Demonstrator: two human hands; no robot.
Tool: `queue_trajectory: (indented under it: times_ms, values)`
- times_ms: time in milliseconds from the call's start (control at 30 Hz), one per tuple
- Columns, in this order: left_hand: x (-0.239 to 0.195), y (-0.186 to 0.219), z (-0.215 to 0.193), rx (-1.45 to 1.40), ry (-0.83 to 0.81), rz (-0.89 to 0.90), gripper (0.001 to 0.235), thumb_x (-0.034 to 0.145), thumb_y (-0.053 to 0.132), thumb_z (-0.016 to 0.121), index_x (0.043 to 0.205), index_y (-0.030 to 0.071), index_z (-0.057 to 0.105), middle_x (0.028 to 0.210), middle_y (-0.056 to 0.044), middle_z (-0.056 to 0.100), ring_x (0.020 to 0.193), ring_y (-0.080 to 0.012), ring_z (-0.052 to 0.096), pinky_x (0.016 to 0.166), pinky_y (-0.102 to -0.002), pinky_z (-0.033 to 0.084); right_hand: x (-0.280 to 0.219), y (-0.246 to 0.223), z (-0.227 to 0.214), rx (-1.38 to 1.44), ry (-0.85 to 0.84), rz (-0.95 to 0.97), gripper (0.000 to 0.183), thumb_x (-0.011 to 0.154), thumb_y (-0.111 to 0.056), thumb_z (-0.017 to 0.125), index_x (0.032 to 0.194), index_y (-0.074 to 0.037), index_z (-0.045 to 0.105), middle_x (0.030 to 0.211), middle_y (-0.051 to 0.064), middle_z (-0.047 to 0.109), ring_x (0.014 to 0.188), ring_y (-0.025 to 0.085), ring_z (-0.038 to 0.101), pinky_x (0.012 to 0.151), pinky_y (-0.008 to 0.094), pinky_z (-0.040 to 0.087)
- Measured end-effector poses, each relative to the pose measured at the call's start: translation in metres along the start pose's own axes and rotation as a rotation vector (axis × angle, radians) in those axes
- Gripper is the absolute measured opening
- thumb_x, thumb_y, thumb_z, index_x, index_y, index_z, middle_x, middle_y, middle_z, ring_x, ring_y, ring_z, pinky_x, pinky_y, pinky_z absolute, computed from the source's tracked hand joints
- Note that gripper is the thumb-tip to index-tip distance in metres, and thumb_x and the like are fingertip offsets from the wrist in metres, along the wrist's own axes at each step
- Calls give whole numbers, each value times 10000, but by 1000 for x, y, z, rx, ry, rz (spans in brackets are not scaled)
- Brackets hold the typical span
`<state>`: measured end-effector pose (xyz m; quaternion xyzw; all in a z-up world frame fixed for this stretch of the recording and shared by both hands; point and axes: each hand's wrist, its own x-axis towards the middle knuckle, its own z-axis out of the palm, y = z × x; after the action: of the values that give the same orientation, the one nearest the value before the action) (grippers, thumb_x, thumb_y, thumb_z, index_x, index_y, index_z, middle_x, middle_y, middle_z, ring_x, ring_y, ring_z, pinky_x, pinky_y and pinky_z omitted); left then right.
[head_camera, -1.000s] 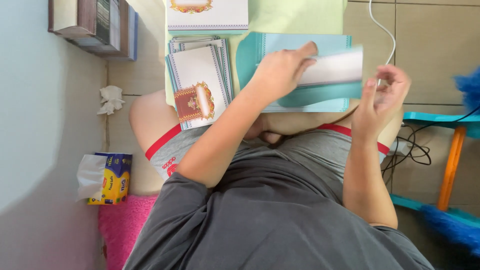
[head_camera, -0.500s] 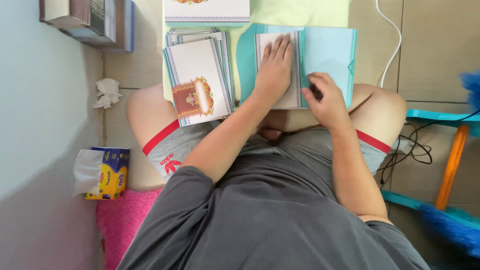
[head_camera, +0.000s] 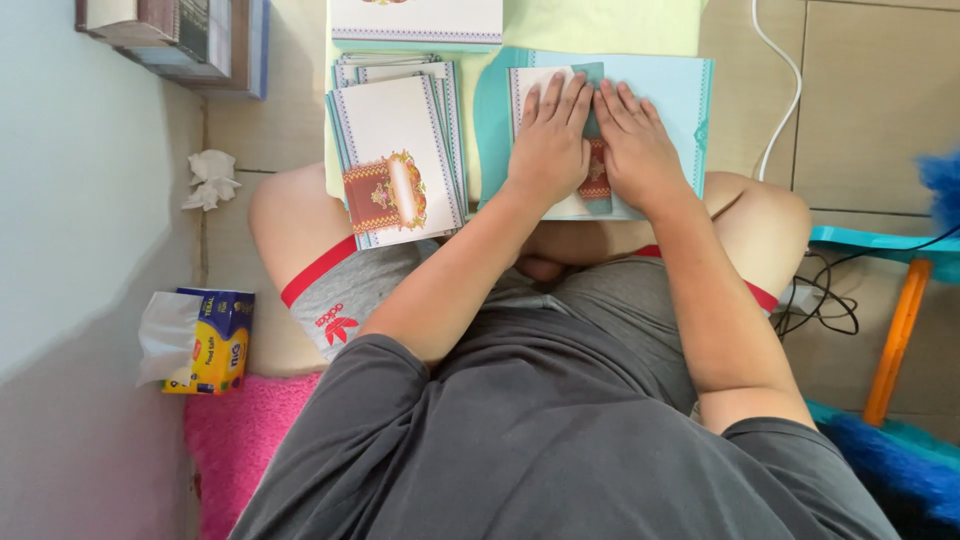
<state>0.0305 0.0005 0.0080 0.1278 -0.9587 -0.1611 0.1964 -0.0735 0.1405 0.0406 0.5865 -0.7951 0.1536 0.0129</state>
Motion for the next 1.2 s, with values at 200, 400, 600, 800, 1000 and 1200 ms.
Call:
queue_trajectory:
  times_ms: [200,400,600,800,1000,1200]
  values:
    - [-5,2,11,-2,102,-52,694,938,258,570,1538,-29,371,1640,-170,334,1541,-334,294,1280,-560,191,-65,-44,-3,8,17,63,564,1006,-44,478,1563,25,429,1643,194,414,1518,355,400,1214,521,304]
    - [-9,-1,13,66,5,-44,709,945,251,547,1563,-25,336,1660,-165,296,1552,-332,258,1273,-566,173,-13,-9,13,11,14,52,567,1015,-16,459,1580,23,435,1662,172,405,1537,348,374,1241,525,270]
    - [-6,3,8,51,12,-72,712,934,241,547,1564,-15,333,1660,-154,300,1557,-319,257,1280,-565,167,16,1,15,-6,31,78,549,1012,-10,445,1560,20,443,1667,171,398,1543,343,345,1250,517,233]
    - [-8,3,12,47,52,-65,719,936,238,557,1555,-44,327,1650,-169,311,1549,-328,265,1279,-560,167,-73,-55,10,-38,70,125,608,954,-26,476,1556,47,434,1626,210,429,1512,352,410,1224,527,312]
    - [-12,-7,19,-87,89,-104,596,929,148,560,1460,-80,415,1585,-221,368,1521,-371,313,1270,-532,215,-57,-81,-9,50,40,334,563,999,-176,638,1503,6,464,1468,196,550,1335,373,524,1119,475,433]
    - [-13,-8,7,-136,147,-40,354,958,17,519,1309,13,571,1546,-186,435,1522,-387,365,1279,-550,291,-32,-62,-13,451,160,527,770,863,15,634,1574,44,343,1291,246,621,1164,400,612,1010,445,486]
